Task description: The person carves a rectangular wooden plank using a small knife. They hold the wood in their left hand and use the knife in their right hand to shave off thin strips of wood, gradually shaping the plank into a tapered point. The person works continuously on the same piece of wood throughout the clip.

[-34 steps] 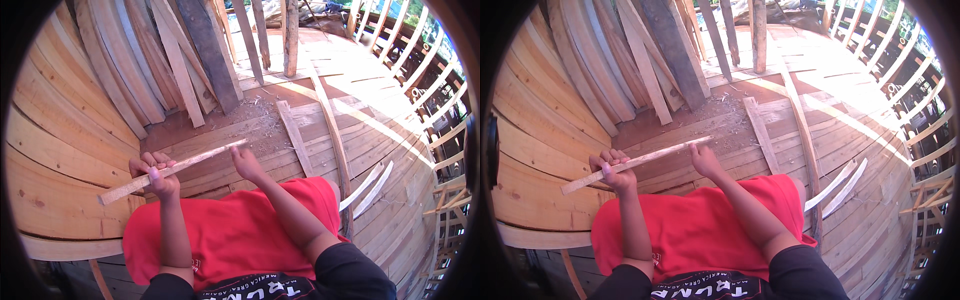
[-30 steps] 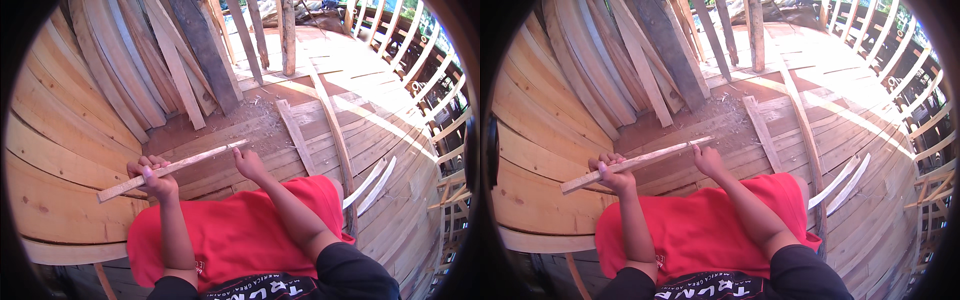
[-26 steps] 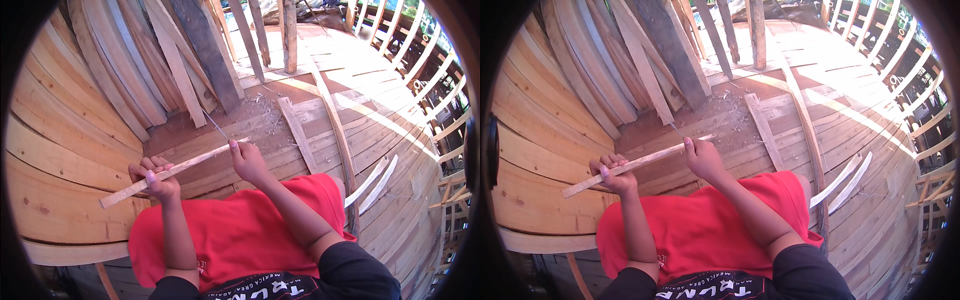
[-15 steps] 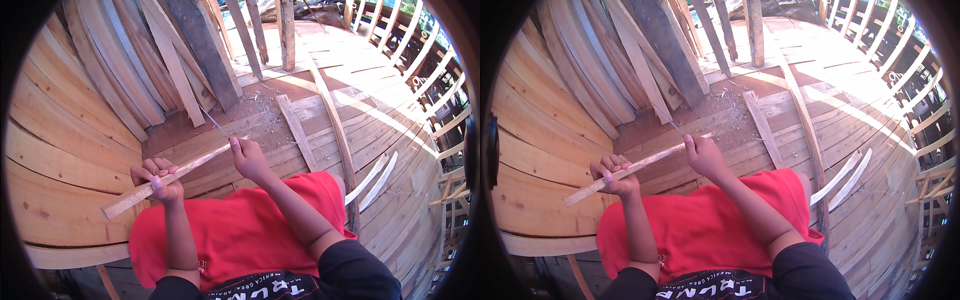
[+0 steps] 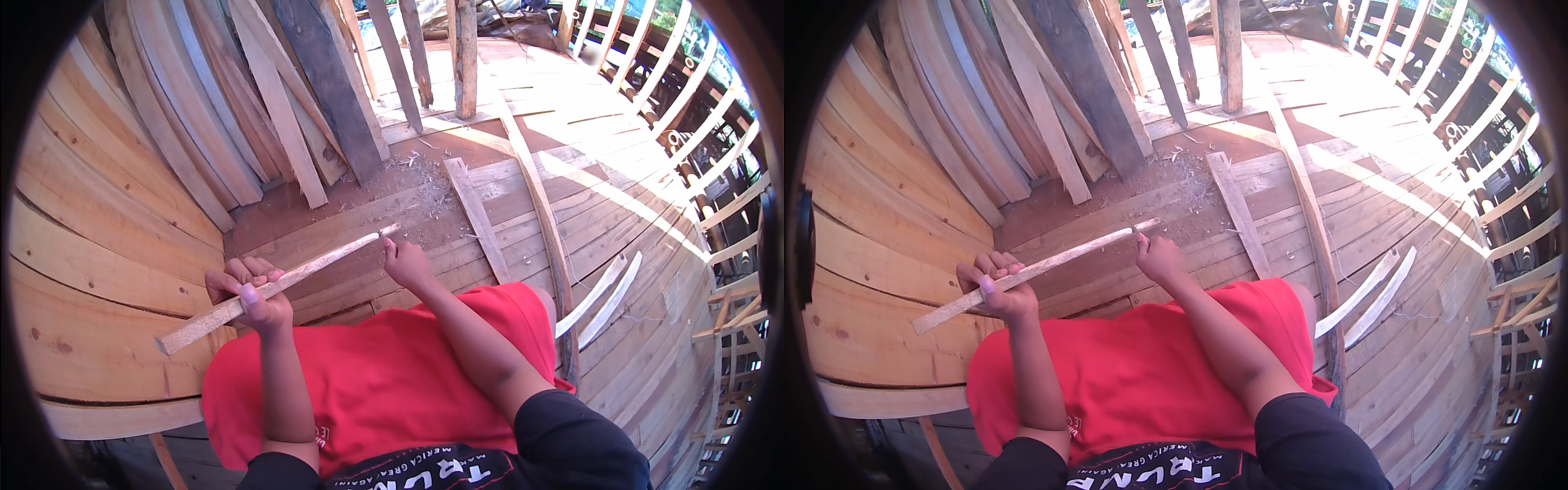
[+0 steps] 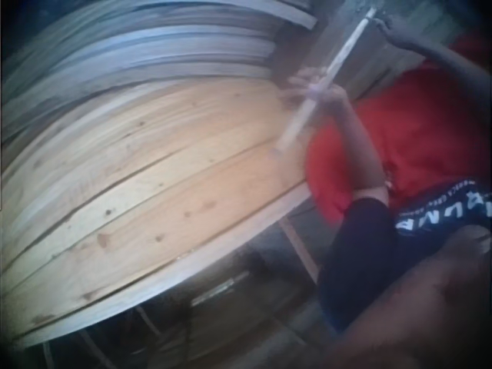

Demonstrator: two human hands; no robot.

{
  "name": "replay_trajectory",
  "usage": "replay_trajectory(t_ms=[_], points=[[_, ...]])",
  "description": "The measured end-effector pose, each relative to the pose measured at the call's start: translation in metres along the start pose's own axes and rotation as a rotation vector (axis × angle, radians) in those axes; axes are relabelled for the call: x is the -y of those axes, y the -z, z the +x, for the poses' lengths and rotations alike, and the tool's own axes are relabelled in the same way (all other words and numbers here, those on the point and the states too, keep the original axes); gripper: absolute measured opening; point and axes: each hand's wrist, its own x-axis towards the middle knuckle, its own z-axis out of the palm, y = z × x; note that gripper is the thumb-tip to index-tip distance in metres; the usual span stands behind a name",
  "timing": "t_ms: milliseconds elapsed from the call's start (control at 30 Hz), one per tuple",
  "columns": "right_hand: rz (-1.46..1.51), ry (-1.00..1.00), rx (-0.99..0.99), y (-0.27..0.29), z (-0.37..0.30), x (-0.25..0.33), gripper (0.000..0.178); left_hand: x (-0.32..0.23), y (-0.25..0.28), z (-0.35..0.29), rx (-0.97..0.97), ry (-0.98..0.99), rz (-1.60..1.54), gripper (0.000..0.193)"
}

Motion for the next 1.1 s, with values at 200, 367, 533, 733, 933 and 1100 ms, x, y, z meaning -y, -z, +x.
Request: replay_trajectory(t_ms=[200,367,533,733,933,1100], points=[[0.242,0.328,-0.047,0.029,-0.023,0.047,0.051,-0.003,0.012,-0.006,-0.013,0.013,-0.065,0.048],[-0.019,0.104,-0.17,-0.011,0.008,-0.014,0.049,0.003,0.005,-0.003,-0.001,0.022,-0.111,0.048],[0.306,0.373,-0.089,0.014,-0.019,0.038,0.055,-0.002,0.026,-0.003,-0.05,0.012,-0.042,0.047],[0.025,0.013,0.003,0.001,0.003,0.016,0.059,0.002,0.02,0.006,-0.103,0.027,0.029,0.044],[0.043,-0.001,-0.018,-0.019,0.005,-0.021,0.059,0.005,0.002,-0.002,-0.117,0.042,-0.031,0.042],[0.061,0.099,-0.005,0.0,-0.006,0.027,0.062,0.001,0.02,0.003,-0.145,0.013,0.063,0.042]])
